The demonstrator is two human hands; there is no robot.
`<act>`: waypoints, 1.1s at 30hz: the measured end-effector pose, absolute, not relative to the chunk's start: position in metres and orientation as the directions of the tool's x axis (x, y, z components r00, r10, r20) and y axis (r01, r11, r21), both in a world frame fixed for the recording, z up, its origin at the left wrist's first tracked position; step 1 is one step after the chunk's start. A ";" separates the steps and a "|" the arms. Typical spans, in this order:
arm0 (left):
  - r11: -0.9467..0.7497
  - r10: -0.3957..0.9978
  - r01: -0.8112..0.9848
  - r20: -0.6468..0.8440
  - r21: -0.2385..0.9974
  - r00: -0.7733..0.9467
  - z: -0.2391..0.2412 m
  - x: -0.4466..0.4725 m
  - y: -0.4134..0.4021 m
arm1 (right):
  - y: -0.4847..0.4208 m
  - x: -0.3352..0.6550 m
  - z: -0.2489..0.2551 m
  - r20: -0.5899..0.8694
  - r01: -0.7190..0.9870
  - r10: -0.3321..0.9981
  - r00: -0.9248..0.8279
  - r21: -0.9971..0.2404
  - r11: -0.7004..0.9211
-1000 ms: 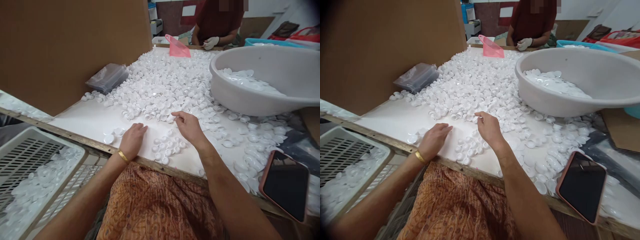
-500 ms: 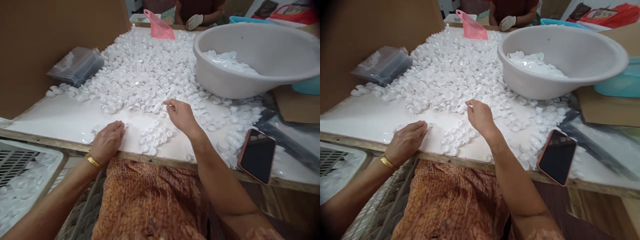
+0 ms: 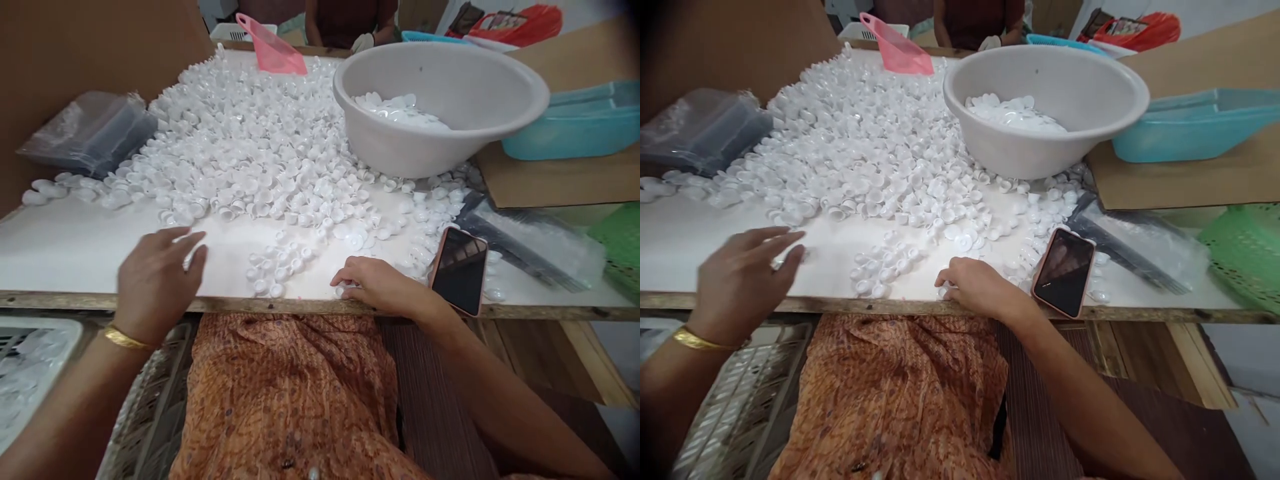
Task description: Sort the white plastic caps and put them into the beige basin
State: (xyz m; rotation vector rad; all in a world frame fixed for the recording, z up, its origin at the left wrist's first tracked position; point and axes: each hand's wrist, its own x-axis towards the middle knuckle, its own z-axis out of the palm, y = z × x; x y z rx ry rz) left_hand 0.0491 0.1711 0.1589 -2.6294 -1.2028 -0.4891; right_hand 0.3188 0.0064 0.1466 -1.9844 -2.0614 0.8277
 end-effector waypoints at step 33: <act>-0.739 0.595 0.339 0.328 0.582 0.733 0.139 0.135 0.107 | 0.039 0.316 0.154 0.065 0.629 0.944 0.322 -0.761 -0.162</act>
